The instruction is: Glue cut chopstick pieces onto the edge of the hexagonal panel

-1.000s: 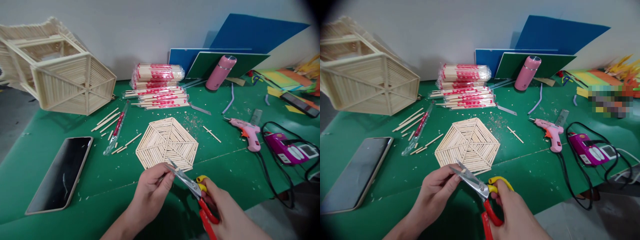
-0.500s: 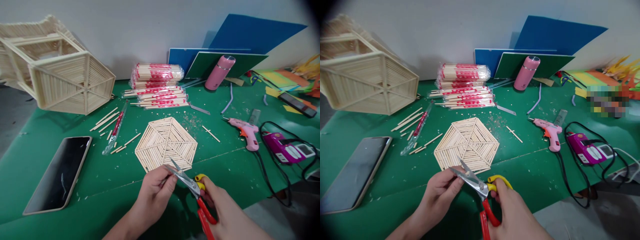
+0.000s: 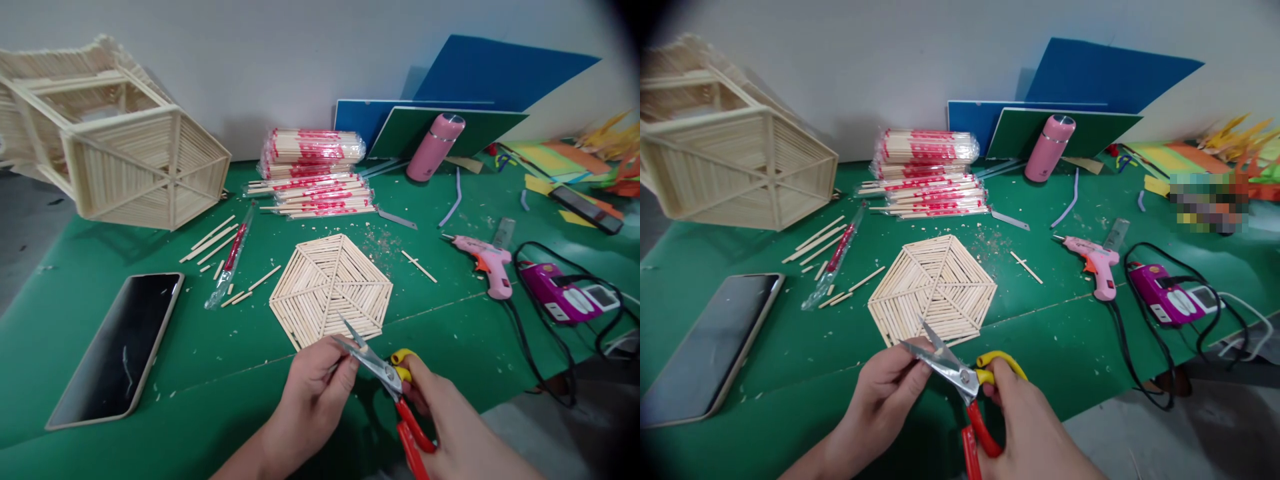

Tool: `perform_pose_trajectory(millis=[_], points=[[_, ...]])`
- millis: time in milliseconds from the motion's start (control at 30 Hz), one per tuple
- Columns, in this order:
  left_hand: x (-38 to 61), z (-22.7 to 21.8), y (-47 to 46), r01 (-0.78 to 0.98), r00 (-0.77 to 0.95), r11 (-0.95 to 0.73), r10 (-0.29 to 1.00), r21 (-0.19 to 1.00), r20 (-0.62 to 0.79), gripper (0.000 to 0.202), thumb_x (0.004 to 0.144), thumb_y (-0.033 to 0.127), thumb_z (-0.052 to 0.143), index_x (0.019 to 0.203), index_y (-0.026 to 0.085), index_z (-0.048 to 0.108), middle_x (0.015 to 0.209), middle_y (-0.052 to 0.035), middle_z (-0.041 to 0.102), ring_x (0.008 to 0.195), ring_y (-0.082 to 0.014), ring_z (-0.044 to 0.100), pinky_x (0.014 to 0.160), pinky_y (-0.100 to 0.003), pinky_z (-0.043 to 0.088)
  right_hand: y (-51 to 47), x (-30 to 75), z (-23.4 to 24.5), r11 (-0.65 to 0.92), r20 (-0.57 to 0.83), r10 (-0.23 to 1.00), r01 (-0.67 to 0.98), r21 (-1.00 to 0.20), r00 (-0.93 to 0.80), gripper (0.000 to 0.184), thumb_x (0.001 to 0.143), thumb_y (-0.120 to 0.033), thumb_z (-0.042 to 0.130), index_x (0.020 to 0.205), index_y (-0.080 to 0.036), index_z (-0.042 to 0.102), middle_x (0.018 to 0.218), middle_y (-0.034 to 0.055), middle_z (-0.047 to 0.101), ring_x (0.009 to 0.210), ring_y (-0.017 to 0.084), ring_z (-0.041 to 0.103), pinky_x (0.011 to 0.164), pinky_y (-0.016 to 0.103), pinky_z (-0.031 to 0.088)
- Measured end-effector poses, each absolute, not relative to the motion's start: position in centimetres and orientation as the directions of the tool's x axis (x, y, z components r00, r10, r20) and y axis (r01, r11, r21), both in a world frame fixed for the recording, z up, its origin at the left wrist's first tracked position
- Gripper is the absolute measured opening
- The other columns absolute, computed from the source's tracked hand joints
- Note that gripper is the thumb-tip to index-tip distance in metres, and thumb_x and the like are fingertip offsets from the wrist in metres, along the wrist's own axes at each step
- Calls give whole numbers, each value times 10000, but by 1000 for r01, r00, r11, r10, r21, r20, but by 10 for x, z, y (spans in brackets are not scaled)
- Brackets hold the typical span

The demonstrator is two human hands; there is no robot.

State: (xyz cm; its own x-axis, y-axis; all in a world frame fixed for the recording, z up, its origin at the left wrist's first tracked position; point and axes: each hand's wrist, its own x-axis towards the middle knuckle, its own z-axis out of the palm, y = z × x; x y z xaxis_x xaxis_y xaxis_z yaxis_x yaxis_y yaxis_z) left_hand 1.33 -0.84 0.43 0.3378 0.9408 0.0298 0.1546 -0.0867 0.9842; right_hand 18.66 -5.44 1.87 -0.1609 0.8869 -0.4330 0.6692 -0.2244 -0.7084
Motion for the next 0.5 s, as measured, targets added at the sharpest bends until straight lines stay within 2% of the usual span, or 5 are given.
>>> perform_pose_trajectory(millis=[233, 400, 500], points=[[13, 5, -9, 191, 321, -81, 947, 978, 16, 183, 832, 190, 453, 713, 156, 587, 669, -22, 585, 607, -117, 519, 574, -192, 418, -52, 184, 24, -247, -456, 871, 636, -731, -186, 312, 605, -201, 534, 892, -201, 412, 763, 17, 572, 657, 152, 572, 594, 235, 461], [11, 5, -10, 128, 310, -106, 949, 986, 62, 153, 821, 133, 469, 763, 171, 605, 699, -2, 601, 629, -103, 542, 594, -175, 424, -49, 188, 29, -198, -450, 874, 709, -677, -186, 313, 626, -201, 518, 927, -194, 434, 833, 50, 609, 747, 185, 597, 662, 282, 463], [10, 4, -11, 42, 357, -91, 931, 995, 70, 161, 819, 116, 466, 812, 173, 616, 748, -13, 629, 678, -117, 567, 635, -191, 436, -47, 193, 30, -160, -434, 883, 755, -636, -179, 391, 625, -232, 532, 1000, -183, 433, 885, 80, 621, 770, 208, 605, 663, 302, 466]])
